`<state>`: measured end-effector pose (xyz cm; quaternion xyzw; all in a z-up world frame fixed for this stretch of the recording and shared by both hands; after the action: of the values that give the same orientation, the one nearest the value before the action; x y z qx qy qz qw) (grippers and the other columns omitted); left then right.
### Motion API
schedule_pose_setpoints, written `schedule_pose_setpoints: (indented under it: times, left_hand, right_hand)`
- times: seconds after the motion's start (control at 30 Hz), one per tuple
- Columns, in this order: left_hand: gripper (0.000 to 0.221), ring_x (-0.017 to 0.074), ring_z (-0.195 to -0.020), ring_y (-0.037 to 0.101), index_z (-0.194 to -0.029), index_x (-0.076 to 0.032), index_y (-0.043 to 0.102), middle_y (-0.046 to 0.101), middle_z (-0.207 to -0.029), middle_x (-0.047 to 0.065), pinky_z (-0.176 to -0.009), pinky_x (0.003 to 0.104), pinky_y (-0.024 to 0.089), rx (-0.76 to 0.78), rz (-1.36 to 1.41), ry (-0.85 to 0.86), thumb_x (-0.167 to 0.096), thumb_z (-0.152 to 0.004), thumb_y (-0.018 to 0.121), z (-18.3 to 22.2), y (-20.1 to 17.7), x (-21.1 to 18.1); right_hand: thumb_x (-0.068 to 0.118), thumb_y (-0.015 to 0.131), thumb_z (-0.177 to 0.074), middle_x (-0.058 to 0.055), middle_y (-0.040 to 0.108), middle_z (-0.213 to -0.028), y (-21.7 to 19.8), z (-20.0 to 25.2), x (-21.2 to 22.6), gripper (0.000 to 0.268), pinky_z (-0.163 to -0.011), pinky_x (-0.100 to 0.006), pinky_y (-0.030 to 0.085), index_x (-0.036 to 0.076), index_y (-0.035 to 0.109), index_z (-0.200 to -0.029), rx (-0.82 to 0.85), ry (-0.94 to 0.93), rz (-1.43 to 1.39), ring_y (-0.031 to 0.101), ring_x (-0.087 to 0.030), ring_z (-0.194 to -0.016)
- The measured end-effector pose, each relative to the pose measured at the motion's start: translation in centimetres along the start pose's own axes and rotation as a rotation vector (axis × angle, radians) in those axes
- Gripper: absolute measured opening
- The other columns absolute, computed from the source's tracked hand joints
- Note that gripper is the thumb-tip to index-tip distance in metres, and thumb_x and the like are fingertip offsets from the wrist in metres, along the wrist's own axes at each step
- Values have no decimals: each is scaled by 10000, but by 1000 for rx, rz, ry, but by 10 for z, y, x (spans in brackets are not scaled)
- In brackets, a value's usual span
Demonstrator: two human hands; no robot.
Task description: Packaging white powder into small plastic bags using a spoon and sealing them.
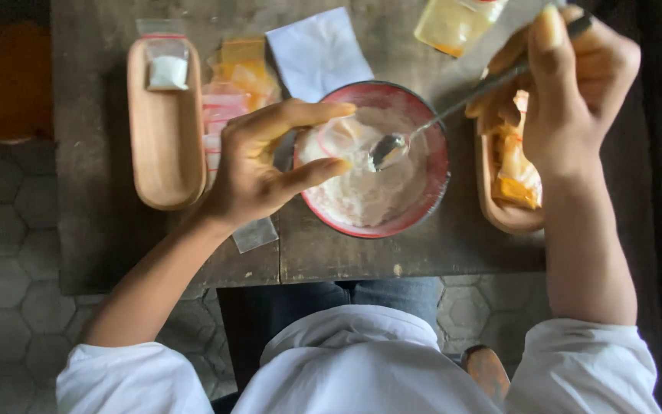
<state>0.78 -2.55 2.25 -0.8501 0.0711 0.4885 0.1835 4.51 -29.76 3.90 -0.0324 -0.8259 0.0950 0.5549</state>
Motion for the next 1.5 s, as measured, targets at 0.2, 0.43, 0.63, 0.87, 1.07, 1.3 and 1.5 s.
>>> schedule_pose_setpoints:
  times: [0.2,0.43,0.63,0.87,1.07,1.3,1.5]
  left_hand:
    - [485,252,-1181,681,-1322,30,603,675,-1329,206,-1037,316,556,3,-54,40,-133,-924,828,0,-1,-2]
    - [481,139,-733,508,-1334,10,618,686,-1291,195,-865,274,533,2,-157,86,-158,-945,844,-3,-3,-3]
    - [488,203,-927,599,-1311,24,629,705,-1285,203,-976,326,561,-4,-199,119,-138,-926,880,-3,-1,0]
    - [464,164,-871,659,-1296,-15,643,692,-1313,187,-933,303,577,-21,-170,123,-138,-926,895,-2,-2,1]
    - [485,213,-1136,748,-1303,-32,640,702,-1322,152,-1071,340,585,-51,-156,116,-126,-909,907,1,-1,3]
    - [482,285,-1272,704,-1309,-11,623,686,-1331,173,-1122,367,600,-42,-103,134,-116,-916,882,-2,-3,0]
    - [488,292,-1282,695,-1305,1,625,677,-1340,181,-1142,378,588,-37,-114,152,-115,-909,885,-3,-3,1]
  right_hand:
    - [298,523,-1228,-195,517,-669,-18,-2,-20,572,-442,-296,269,-60,480,-783,-180,-61,-42,609,-284,-527]
    - [392,593,-1164,-209,570,-788,-26,-1,-35,522,-411,-321,300,14,417,-850,-232,-10,-194,657,-337,-568]
    - [96,439,-1212,-316,615,-888,10,0,-3,334,-508,-320,491,-148,465,-986,205,18,-65,736,-384,-735]
    - [168,416,-1268,-295,625,-810,11,-2,7,463,-455,-270,351,-191,546,-1006,130,-44,26,619,-286,-571]
    - [236,441,-1247,-302,648,-816,10,-2,4,492,-440,-244,337,-169,564,-996,123,-15,73,631,-281,-559]
    - [351,441,-1221,-293,622,-794,10,-2,8,567,-435,-256,333,-135,511,-938,72,-36,64,598,-268,-547]
    - [331,449,-1229,-289,631,-797,6,-6,-1,524,-445,-258,370,-112,508,-955,31,-25,21,569,-258,-499]
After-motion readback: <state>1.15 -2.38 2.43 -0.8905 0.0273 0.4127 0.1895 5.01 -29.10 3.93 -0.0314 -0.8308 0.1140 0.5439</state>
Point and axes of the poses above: each hand's wrist, its own z-axis away from the middle knuckle, its own y-axis out of the palm, x = y × z, the point moved 3 cm from there along -z, towards the middle knuckle
